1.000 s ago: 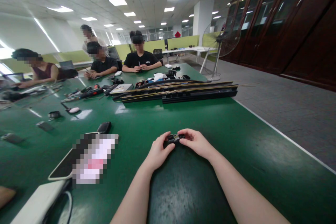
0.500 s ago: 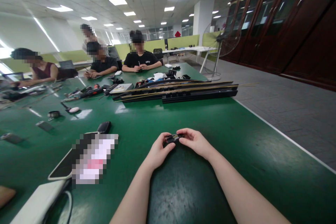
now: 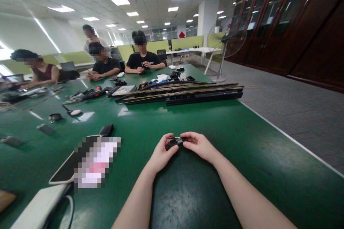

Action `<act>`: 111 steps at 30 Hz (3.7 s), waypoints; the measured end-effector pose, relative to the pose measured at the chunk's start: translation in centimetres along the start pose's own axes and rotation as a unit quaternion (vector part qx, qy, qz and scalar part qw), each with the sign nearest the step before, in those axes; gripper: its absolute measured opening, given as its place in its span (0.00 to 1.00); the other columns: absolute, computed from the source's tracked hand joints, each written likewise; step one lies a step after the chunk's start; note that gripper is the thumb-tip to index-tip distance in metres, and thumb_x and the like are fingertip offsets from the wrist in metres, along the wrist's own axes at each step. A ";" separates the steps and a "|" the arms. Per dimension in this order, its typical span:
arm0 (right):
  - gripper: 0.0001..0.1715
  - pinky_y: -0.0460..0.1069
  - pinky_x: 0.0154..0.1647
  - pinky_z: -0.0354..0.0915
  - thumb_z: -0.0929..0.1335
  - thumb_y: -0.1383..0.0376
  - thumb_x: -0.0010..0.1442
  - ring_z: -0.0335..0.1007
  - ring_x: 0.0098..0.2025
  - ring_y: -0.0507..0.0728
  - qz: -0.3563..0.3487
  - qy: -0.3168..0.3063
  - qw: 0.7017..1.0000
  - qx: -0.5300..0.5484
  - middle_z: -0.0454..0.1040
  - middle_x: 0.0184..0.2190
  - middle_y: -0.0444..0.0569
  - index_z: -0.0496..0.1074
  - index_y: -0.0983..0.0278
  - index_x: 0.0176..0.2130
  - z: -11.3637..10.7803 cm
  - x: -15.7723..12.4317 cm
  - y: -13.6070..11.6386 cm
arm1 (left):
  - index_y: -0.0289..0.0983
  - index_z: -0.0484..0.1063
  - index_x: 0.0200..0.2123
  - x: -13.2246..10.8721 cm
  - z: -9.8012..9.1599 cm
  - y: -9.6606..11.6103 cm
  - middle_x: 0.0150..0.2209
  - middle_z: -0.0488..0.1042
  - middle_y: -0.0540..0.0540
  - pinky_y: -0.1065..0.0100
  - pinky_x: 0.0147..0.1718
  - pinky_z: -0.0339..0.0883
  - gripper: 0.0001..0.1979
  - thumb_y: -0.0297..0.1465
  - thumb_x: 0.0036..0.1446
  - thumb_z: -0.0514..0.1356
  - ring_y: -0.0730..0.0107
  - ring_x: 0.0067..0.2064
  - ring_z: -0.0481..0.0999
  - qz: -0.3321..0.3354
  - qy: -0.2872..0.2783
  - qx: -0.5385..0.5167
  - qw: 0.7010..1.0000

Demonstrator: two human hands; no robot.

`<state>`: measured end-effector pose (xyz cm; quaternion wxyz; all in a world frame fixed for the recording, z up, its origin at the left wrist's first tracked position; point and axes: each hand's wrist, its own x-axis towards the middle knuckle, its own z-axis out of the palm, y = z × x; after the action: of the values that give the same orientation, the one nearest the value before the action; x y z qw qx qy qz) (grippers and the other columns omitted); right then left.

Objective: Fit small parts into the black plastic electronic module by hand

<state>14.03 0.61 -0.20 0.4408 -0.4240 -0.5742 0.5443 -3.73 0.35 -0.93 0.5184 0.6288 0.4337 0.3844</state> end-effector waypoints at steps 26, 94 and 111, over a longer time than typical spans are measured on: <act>0.14 0.52 0.43 0.65 0.69 0.65 0.48 0.70 0.38 0.56 -0.035 -0.015 0.993 -0.115 0.74 0.38 0.48 0.73 0.63 0.37 0.3 -0.4 -0.5 | 0.37 0.58 0.43 -0.3 -0.1 0.7 0.41 0.70 0.44 0.62 0.48 0.59 0.18 0.32 0.48 0.59 0.65 0.45 0.69 0.002 -0.015 -0.009 1.000; 0.15 0.49 0.45 0.60 0.74 0.65 0.41 0.70 0.38 0.52 -0.015 0.108 0.966 0.235 0.76 0.32 0.43 0.72 0.61 0.32 -0.2 0.1 -0.8 | 0.36 0.58 0.44 -0.3 -0.3 0.7 0.43 0.70 0.43 0.62 0.48 0.58 0.21 0.31 0.47 0.60 0.64 0.47 0.68 -0.012 -0.044 -0.015 0.999; 0.14 0.45 0.35 0.63 0.75 0.67 0.40 0.69 0.31 0.48 0.029 0.131 0.921 0.367 0.75 0.29 0.40 0.73 0.61 0.31 -1.0 -0.1 -1.5 | 0.36 0.58 0.44 -0.4 -0.3 0.9 0.43 0.71 0.43 0.62 0.48 0.58 0.21 0.33 0.47 0.61 0.64 0.46 0.69 -0.013 -0.046 -0.013 0.999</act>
<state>15.00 0.73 1.33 0.6203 -0.3165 -0.2589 0.6693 -3.99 0.03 -0.04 0.5512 0.6333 0.4123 0.3536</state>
